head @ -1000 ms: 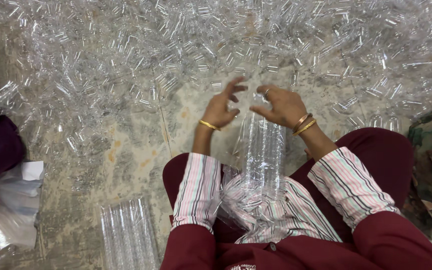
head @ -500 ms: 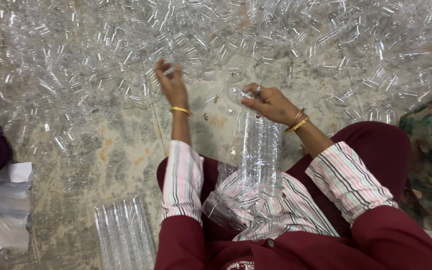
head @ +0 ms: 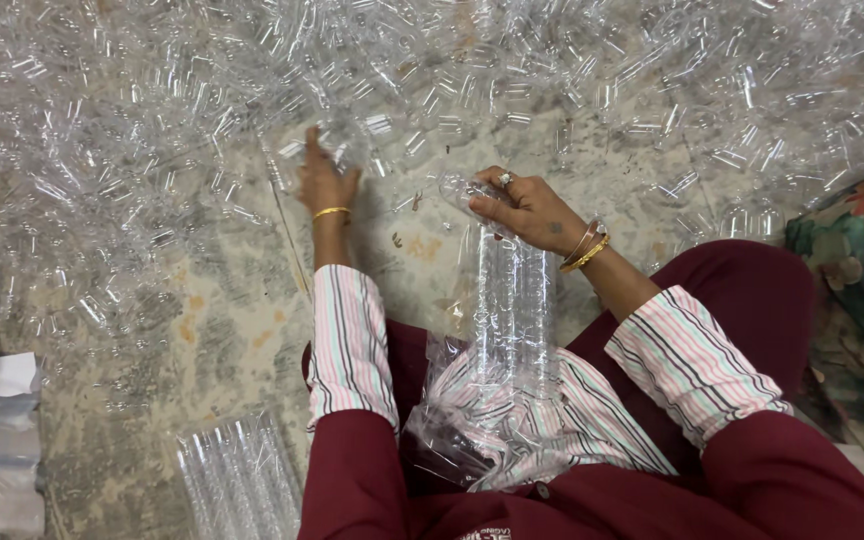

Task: The person sits on the floor and counts clear plastic tubes one at a time, gathering them into a group. They wrap the counted tubes in a clear plastic sleeve, press the wrap around the bundle, and set the wrapped bundle aside with other completed bundles.

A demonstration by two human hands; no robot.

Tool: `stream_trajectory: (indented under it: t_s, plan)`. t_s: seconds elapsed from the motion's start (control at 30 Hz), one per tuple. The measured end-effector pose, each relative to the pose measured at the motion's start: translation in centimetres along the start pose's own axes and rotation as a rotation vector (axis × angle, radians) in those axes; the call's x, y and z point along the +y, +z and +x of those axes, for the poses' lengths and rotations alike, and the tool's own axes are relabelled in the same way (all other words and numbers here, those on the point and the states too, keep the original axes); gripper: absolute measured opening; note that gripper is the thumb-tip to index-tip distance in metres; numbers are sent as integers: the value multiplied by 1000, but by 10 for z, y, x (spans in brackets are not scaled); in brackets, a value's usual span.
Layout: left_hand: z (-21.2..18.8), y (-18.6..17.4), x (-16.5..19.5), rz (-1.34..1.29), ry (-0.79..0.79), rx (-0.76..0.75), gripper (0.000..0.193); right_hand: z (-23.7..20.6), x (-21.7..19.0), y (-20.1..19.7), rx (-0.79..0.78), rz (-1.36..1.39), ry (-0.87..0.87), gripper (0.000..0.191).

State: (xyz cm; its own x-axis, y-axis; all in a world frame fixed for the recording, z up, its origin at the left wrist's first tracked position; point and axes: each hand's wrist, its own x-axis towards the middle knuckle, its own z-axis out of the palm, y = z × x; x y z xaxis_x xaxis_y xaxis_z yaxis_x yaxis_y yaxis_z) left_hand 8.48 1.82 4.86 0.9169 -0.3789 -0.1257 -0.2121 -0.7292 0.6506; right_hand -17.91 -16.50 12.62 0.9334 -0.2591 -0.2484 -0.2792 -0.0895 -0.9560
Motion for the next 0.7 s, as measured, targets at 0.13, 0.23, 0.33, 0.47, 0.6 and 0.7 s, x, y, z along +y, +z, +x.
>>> stream_trajectory:
  t_s: [0.13,0.23,0.33,0.47,0.6,0.7]
  plan:
    - [-3,24,-4,-70,469,27,97,3,5,-2,43,-13,10,38]
    - [-9,34,-10,47,432,-49,95,7,13,-3,33,25,13,39]
    - [-12,33,-7,-115,266,-128,86,14,22,-6,69,84,14,41]
    - [-19,30,19,-944,212,34,92,24,34,-6,14,423,13,54]
    - [-68,62,62,-1390,375,125,96,25,45,6,-167,789,32,65]
    - [-110,97,76,-1318,487,106,83,21,51,14,-250,1107,-72,66]
